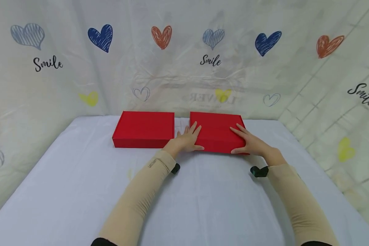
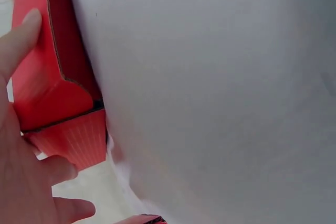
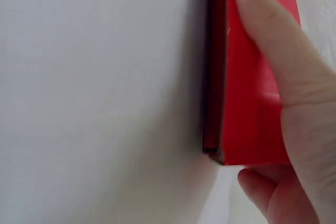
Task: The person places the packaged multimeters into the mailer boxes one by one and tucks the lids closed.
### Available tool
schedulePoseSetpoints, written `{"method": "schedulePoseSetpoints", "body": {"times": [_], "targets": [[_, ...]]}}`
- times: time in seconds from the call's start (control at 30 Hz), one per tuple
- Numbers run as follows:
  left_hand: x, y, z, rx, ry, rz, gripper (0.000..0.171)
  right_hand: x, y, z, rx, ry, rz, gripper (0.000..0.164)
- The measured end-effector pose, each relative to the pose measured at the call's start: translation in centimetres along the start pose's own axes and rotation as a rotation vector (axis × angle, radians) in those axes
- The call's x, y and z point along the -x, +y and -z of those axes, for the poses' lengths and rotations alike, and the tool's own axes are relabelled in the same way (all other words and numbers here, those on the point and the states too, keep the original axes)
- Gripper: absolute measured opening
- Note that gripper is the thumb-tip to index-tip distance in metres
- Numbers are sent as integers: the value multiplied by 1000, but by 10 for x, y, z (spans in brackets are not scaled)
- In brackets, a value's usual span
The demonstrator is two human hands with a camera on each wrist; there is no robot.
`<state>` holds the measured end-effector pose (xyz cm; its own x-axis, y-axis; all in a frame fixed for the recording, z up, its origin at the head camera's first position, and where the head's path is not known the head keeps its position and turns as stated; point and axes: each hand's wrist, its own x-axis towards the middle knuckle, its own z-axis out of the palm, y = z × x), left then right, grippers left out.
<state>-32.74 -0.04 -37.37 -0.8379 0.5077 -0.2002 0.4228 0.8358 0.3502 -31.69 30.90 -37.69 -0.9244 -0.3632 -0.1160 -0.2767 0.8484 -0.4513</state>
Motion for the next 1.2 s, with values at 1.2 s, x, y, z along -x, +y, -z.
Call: {"method": "schedulePoseSetpoints", "body": {"times": [1.2], "targets": [[-9, 7, -2, -85, 53, 38, 107, -12, -4, -9, 115, 47, -5, 107]]}}
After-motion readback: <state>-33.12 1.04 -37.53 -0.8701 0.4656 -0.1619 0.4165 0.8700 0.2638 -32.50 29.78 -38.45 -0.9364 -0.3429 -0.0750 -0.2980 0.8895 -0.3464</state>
